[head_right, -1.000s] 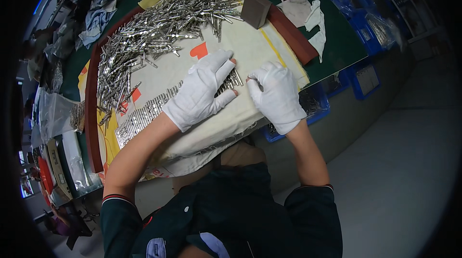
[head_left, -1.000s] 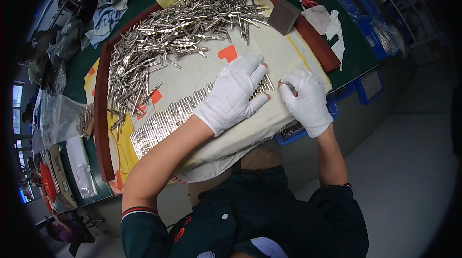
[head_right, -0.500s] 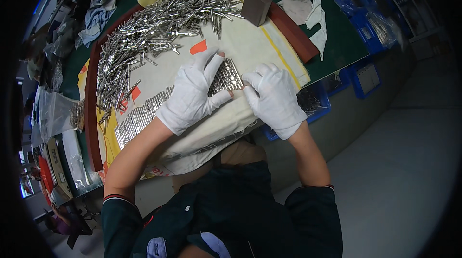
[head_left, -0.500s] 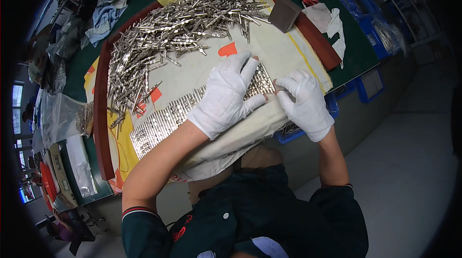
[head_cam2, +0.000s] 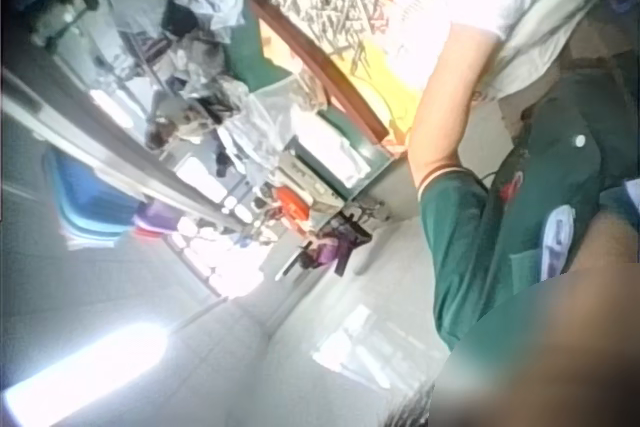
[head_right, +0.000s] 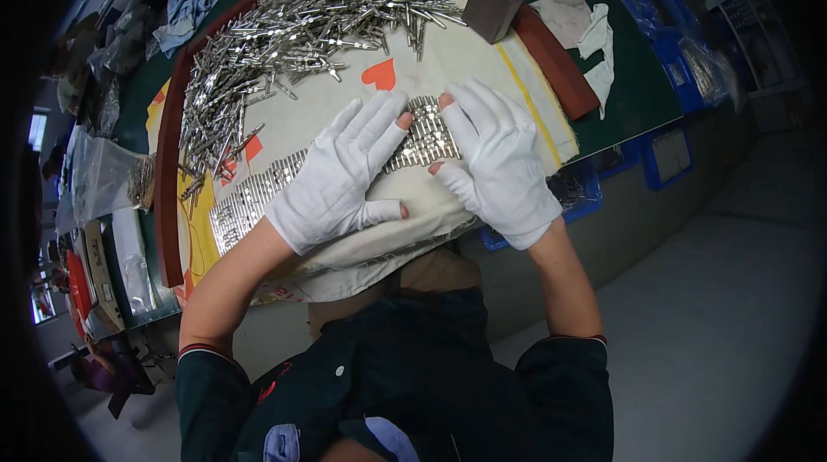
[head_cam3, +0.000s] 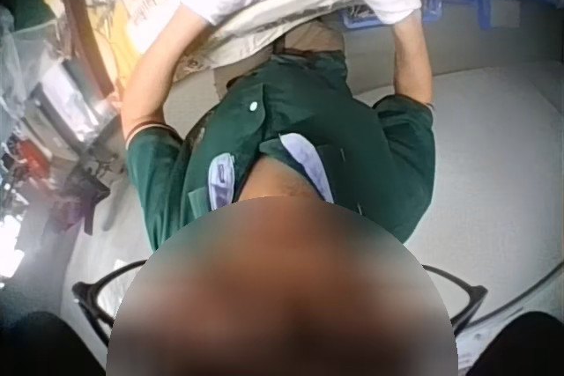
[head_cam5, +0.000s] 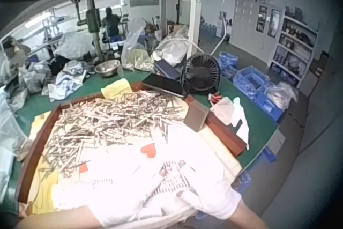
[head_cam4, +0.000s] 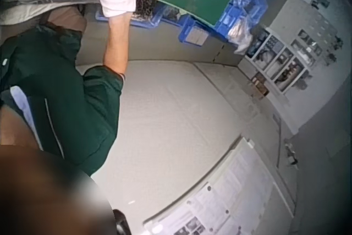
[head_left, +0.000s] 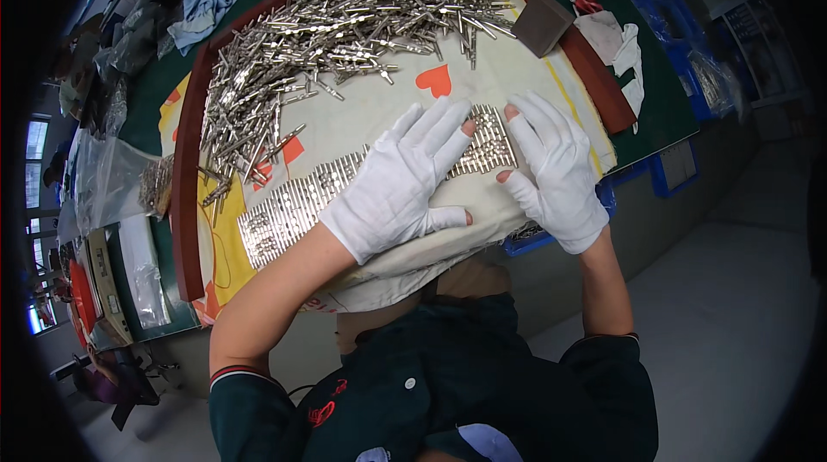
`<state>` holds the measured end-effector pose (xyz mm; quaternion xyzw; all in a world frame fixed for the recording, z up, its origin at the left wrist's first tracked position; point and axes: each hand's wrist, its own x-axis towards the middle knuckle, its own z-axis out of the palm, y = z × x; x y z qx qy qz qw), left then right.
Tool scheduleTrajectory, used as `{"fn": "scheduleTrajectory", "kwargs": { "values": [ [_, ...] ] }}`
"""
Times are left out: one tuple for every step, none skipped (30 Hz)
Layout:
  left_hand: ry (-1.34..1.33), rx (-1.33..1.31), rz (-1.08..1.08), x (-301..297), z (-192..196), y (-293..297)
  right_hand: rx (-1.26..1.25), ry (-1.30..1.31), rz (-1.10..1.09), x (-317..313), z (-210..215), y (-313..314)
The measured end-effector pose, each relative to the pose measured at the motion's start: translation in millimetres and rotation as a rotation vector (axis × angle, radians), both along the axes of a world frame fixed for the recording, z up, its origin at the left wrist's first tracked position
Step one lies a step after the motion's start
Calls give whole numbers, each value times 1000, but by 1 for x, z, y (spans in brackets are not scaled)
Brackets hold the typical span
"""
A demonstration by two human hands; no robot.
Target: Sorting, aligning, and inspecting small metal pins at a factory workbench before packaging them.
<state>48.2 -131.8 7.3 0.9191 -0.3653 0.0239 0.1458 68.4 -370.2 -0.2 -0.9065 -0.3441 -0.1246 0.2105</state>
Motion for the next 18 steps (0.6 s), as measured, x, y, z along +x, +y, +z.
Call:
{"fn": "scheduleTrajectory", "kwargs": {
  "values": [
    [3, 4, 14, -1, 5, 3, -20, -26, 72, -1, 0, 2],
    [28, 43, -31, -4, 10, 8, -114, 44, 115, -3, -3, 4],
    [53, 81, -72, -7, 14, 15, -151, 54, 147, -5, -2, 6],
    [77, 44, -67, -11, 9, 20, -189, 62, 181, -7, 0, 9],
    [84, 1, -76, -14, 6, 23, -204, 81, 180, -10, 3, 12],
    [90, -36, -73, -18, 1, 28, -228, 95, 193, -11, 1, 15],
    [55, -70, -69, -21, -8, 31, -254, 109, 207, -11, -1, 18],
    [75, -65, -68, -22, -7, 30, -279, 127, 188, -13, -4, 20],
    [94, -67, -70, -22, -5, 30, -284, 126, 195, -12, -4, 21],
    [84, -159, -65, -23, -6, 30, -291, 125, 203, -12, -3, 23],
    [70, -176, -32, -29, -7, 32, -303, 141, 204, -12, -3, 26],
    [59, -183, -10, -34, 0, 32, -244, 137, 206, -13, -3, 22],
    [53, -231, 56, -41, 10, 35, -184, 136, 208, -14, -3, 21],
    [47, -236, 92, -46, 14, 46, -129, 53, 217, -17, 1, 24],
    [43, -238, 132, -54, 18, 60, -131, 56, 236, -17, 1, 29],
    [-103, -220, 222, -66, 6, 78, -67, 31, 256, -18, 1, 34],
    [-110, -179, 321, -78, 13, 93, -4, 8, 271, -18, 0, 39],
    [-118, -146, 412, -88, 19, 105, -15, 10, 275, -19, 0, 44]
  ]
}}
